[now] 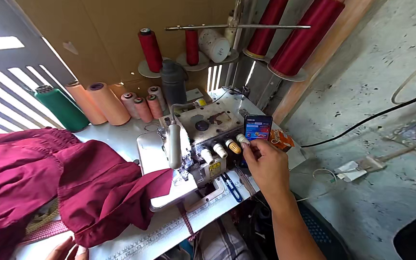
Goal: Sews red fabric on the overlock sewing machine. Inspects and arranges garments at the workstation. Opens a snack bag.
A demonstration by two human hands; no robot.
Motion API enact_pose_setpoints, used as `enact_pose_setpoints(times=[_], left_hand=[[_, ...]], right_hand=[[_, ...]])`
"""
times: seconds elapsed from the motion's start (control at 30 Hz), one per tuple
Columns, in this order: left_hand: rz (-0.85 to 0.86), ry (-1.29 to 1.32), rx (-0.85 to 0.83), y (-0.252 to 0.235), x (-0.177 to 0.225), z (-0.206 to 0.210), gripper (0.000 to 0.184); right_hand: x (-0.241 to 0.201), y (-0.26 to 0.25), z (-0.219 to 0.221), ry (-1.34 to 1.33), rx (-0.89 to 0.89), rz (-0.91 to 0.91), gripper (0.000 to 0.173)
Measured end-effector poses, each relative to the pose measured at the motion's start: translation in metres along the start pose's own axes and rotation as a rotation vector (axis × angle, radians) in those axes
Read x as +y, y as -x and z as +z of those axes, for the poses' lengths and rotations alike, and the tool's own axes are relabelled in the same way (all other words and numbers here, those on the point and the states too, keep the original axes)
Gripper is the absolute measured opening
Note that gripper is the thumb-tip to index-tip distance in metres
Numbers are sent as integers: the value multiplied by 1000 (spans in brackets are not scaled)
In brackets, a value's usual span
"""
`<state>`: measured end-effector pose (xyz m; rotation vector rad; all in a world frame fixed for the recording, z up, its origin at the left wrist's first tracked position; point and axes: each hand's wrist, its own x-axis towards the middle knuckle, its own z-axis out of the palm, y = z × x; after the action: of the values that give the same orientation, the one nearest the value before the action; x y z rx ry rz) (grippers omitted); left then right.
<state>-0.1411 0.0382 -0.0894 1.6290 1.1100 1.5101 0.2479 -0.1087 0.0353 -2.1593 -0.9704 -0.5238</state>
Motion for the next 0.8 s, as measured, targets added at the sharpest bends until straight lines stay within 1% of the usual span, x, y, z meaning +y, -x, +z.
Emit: enact_pose_setpoints(times=[0.03, 0.1, 0.17, 0.23, 0.27, 0.3, 0.37, 0.4, 0.53, 0.6, 0.63, 0.73, 0.8], left_hand=[[0, -1, 3, 1, -1, -1, 38], [-4, -9, 12, 2, -2, -2, 39], [8, -9, 11, 1, -3, -2, 40], [16, -10, 12, 1, -5, -2, 39], [11, -9, 12, 1, -4, -1, 39], [5, -6, 10, 1, -3, 0, 38], [-5, -15, 12, 0, 0, 0, 38], [-4, -23, 12, 1, 0, 0, 38], [-1, -35, 11, 0, 0, 1, 38], [-7, -40, 8, 0, 0, 1, 38], [-12, -36, 4, 0, 1, 1, 38], [-11, -16, -5, -1, 0, 2, 37], [-1, -13, -4, -1, -2, 1, 37]], right_hand=[[-1, 1, -1, -4, 11, -4, 19], [-2, 2, -4, -29, 14, -13, 18], [-2, 2, -8, -62, 7, -13, 25], [-2, 0, -8, -30, -15, -4, 35], [-2, 0, -6, -4, -23, 0, 36], [-2, 0, -4, 15, -10, -7, 33], [-2, 1, 0, 19, 25, -29, 19], [-2, 1, 0, 7, 33, -32, 15], [-1, 4, -4, -69, 15, -4, 24], [0, 4, -2, -64, 8, 24, 29], [0, 3, 0, -53, 18, 23, 29], [-1, 2, 5, -49, 60, 10, 19], [-3, 1, 6, -48, 76, 10, 16]])
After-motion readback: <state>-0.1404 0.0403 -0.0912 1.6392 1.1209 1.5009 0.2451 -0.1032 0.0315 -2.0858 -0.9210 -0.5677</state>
